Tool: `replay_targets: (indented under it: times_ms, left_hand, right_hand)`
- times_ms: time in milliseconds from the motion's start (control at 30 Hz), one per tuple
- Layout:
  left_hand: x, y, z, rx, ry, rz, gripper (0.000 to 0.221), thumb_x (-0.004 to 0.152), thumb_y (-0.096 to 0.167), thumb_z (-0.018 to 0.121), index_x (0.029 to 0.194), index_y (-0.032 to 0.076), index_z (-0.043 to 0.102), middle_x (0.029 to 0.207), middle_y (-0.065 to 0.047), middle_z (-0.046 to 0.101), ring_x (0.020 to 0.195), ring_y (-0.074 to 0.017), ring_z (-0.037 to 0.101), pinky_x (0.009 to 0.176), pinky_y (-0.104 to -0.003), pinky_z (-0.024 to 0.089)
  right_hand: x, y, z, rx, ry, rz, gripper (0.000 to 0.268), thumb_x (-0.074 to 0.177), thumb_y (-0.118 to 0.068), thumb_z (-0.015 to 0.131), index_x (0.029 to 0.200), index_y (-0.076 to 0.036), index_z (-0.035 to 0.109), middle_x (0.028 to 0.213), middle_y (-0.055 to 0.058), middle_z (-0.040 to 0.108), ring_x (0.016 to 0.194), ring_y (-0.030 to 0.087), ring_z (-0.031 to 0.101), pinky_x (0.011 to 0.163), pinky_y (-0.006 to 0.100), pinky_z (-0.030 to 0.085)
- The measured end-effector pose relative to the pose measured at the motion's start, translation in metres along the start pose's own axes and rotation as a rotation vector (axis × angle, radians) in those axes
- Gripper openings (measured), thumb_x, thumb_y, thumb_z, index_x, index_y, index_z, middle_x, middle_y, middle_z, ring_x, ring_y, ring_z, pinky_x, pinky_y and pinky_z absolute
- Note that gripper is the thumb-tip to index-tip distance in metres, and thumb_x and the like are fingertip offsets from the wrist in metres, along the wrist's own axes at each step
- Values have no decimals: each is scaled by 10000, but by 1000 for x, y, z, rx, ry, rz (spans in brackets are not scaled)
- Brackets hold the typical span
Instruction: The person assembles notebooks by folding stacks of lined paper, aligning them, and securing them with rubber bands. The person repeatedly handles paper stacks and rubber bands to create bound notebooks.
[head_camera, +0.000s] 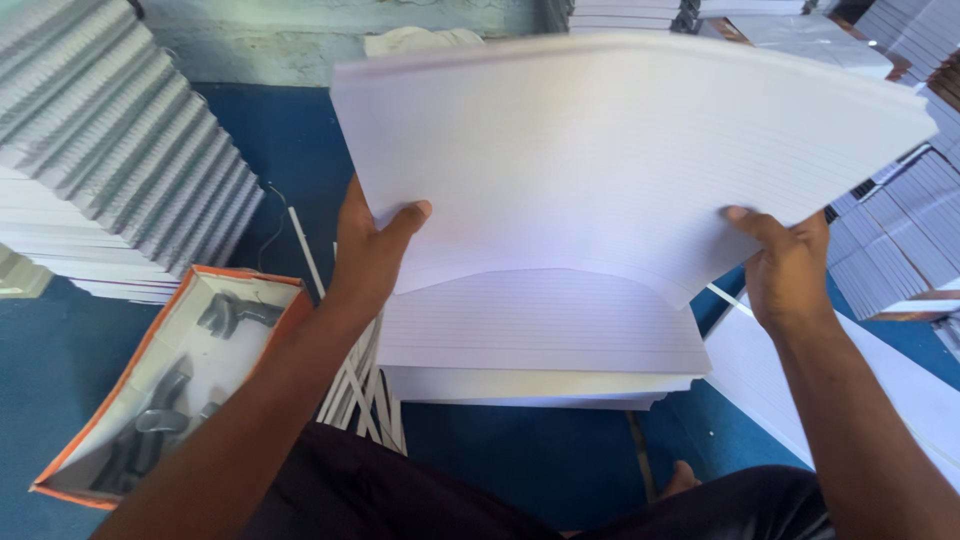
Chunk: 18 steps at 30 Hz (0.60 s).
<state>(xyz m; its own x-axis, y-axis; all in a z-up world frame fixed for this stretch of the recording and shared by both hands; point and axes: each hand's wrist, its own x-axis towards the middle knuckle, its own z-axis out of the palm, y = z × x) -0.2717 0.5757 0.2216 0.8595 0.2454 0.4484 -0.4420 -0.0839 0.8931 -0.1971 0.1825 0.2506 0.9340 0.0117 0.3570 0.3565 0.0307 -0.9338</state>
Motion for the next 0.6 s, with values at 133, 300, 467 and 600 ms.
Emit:
replay_targets:
  times_ms: [133,300,467,600]
  left_hand:
    - [-1,-3,-5,-126,-55,-2,513,935,77,627,1393,-8,411,1216,-161,620,1129,-211,664,979,-353,558]
    - [4,-3,-2,-73,2,38,540,949,78,641,1407,-10,369,1240,-160,589,1165,-210,628,1007,-350,531]
    - [10,-1,1,-11,6,38,534,963,105,617,1420,-3,362,1270,-168,586,1174,-209,625,1014,-350,524]
    - [12,3,2,37,35,-5,531,944,142,629,1393,5,381,1247,-169,611,1128,-200,644,974,-339,531]
  right_hand:
    - [1,0,-6,-42,-25,39,583,866,-84,634,1386,91,438,1326,277,528,1383,377,470,1165,570,331]
    - [2,-4,-1,-76,-35,52,655,868,-124,655,1439,75,402,1364,299,516,1420,393,420,1154,586,294]
    - [2,0,1,-120,-38,31,672,936,-202,676,1474,44,356,1423,289,499,1439,397,425,1165,568,325]
    - [5,8,1,-140,-38,35,608,965,-178,665,1451,91,421,1384,318,569,1405,389,521,1179,550,377]
